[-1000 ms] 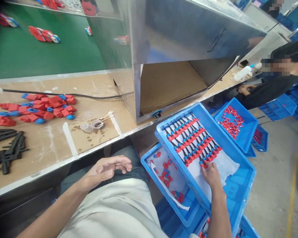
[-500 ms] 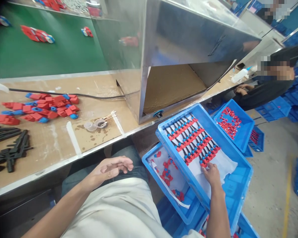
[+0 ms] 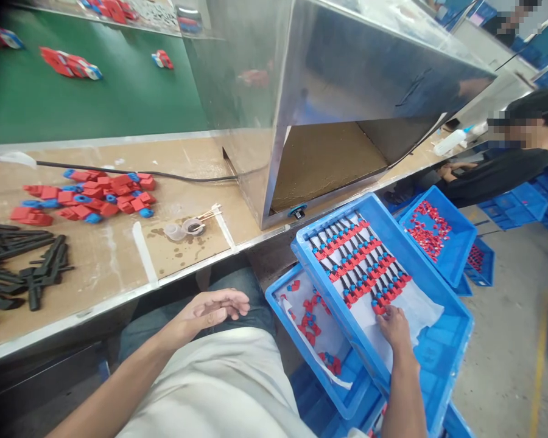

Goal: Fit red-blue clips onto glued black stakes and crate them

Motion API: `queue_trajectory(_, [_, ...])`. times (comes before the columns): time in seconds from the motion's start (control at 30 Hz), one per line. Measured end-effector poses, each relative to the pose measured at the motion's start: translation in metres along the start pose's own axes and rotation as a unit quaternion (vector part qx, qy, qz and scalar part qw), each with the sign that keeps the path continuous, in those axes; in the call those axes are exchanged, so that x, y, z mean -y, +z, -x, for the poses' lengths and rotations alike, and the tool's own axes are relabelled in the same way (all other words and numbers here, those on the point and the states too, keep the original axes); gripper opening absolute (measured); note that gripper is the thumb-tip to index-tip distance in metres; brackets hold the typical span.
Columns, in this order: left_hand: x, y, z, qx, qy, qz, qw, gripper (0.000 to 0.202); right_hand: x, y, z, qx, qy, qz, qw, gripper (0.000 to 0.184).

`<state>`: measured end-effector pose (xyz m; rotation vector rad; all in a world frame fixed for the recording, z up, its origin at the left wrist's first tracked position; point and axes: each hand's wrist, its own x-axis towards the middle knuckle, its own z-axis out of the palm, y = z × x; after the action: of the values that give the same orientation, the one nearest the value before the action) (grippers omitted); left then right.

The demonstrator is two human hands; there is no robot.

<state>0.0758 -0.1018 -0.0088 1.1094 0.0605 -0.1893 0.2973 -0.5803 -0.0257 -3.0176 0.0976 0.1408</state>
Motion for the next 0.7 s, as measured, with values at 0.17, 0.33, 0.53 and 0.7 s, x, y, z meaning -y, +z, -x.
queue_trajectory(0.17, [-0.005,0.003,0.004,-0.013,-0.021,0.002,1.000,0.048,0.011,-0.021,0.018,-0.076,0.051,-0.004,0.996,0.036])
queue_trajectory(0.33, [-0.004,0.003,0.006,-0.035,-0.030,0.000,0.999,0.052,0.055,-0.033,0.042,-0.216,0.038,-0.051,0.974,0.041])
queue_trajectory(0.53, [0.000,0.006,0.009,-0.040,-0.028,-0.024,0.999,0.056,0.154,-0.021,0.076,-0.255,-0.178,-0.184,0.932,0.032])
queue_trajectory(0.7, [-0.020,-0.005,0.021,-0.071,-0.006,-0.072,0.995,0.052,0.223,-0.022,0.100,-0.187,-0.383,-0.241,0.872,0.015])
